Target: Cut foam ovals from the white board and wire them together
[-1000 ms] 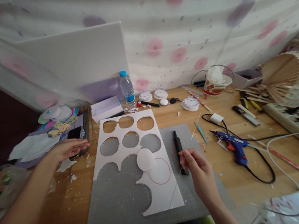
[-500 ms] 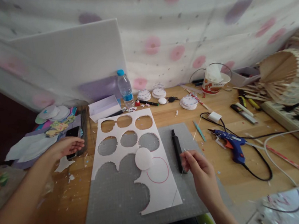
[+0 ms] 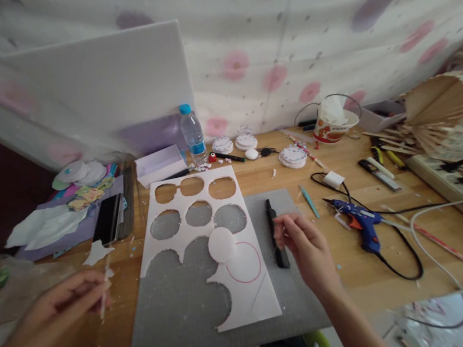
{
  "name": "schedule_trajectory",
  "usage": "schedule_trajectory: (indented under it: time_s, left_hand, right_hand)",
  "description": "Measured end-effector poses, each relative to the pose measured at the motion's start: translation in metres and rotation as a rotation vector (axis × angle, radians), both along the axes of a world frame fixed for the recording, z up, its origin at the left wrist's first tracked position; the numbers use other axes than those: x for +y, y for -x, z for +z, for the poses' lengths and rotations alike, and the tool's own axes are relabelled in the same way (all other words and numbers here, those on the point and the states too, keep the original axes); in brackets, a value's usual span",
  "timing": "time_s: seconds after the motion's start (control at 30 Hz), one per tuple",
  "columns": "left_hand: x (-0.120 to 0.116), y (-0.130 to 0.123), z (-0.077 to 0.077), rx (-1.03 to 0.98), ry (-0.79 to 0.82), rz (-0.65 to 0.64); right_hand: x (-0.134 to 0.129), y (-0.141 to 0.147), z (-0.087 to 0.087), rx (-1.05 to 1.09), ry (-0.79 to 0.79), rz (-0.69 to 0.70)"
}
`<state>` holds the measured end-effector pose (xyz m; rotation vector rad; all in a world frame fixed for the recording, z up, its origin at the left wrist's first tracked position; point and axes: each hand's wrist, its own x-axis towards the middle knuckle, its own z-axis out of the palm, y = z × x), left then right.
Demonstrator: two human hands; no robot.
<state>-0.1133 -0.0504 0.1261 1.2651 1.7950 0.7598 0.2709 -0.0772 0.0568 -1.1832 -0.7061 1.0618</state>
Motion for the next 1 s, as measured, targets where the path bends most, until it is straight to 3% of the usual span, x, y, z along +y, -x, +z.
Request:
schedule_trajectory:
  time_s: [0.1,0.23,0.43,0.87,1.0]
  left_hand:
    - [-0.021,-0.039,-0.016,-0.208,0.087,-0.283]
    - [-0.032,-0.082,-0.041,-0.361,0.138,-0.454]
    - [-0.042,-0.108,-0.055,-0.502,0.207,-0.516]
    - [-0.041,-0.117,-0.058,-0.499,0.249,-0.614]
    - [-0.036,-0.122,-0.060,-0.549,0.223,-0.548]
  right_hand:
    - [0.010,0.030,0.005,0.027,0.033,0.211]
    - [0.014,0.067,0.007,0.065,0.042,0.448]
    - [0.012,0.081,0.011,0.067,0.065,0.423]
    - [0.016,0.080,0.013,0.048,0.107,0.462]
    - [0.014,0.080,0.011,0.033,0.109,0.498]
